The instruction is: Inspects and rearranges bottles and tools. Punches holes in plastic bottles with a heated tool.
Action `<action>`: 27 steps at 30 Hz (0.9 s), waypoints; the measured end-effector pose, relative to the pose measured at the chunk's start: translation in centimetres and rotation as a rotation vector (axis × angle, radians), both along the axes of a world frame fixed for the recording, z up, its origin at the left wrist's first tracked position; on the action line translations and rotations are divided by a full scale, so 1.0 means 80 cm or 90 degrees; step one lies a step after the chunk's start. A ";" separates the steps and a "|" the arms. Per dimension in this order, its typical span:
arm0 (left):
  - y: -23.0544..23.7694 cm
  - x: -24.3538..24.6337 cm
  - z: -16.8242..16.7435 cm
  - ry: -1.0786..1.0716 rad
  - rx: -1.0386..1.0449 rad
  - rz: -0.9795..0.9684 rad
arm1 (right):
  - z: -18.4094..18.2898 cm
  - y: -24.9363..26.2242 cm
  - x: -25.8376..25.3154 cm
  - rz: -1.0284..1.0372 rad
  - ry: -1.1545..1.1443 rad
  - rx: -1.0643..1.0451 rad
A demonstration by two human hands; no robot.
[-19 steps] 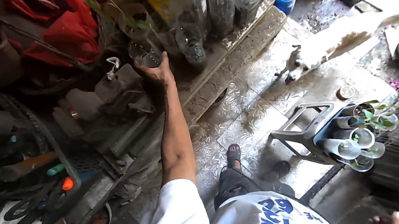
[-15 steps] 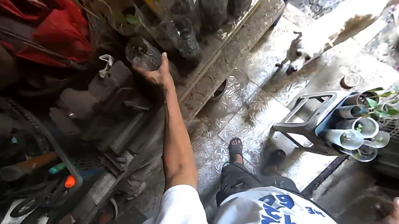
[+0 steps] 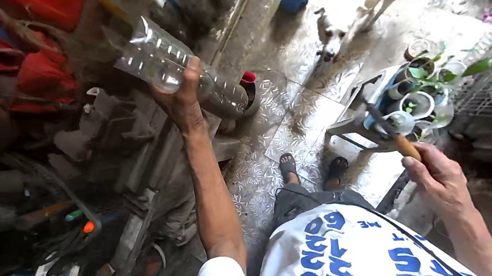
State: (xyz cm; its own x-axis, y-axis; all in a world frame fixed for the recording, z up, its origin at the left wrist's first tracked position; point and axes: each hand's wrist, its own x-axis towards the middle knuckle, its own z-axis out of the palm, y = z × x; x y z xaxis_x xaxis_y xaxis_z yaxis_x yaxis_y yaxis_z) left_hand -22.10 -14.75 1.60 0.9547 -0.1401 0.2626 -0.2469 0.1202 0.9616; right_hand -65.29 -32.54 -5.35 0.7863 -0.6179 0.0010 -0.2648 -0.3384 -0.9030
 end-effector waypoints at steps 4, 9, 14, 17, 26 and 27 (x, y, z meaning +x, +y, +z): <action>-0.075 -0.045 0.046 0.021 -0.033 -0.088 | 0.032 -0.018 0.000 0.045 -0.063 -0.077; -0.159 -0.089 0.088 0.056 -0.032 -0.118 | 0.073 -0.035 -0.022 0.028 -0.106 -0.119; -0.220 -0.119 0.116 0.067 -0.037 -0.169 | 0.105 -0.046 -0.041 -0.005 -0.112 -0.144; -0.248 -0.139 0.128 0.055 -0.049 -0.192 | 0.113 -0.050 -0.047 -0.021 -0.114 -0.142; -0.287 -0.175 0.143 0.068 -0.036 -0.275 | 0.111 -0.078 -0.057 -0.037 -0.171 -0.096; -0.288 -0.177 0.145 0.072 -0.039 -0.295 | 0.110 -0.081 -0.057 -0.036 -0.177 -0.094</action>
State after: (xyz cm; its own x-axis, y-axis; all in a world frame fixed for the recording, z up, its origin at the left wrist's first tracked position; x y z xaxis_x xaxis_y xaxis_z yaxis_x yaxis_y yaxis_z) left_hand -36.26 -37.79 13.19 0.8182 -0.5452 0.1826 -0.0487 0.2507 0.9668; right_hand -69.89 -38.98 3.48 0.7079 -0.6375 0.3041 -0.0365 -0.4630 -0.8856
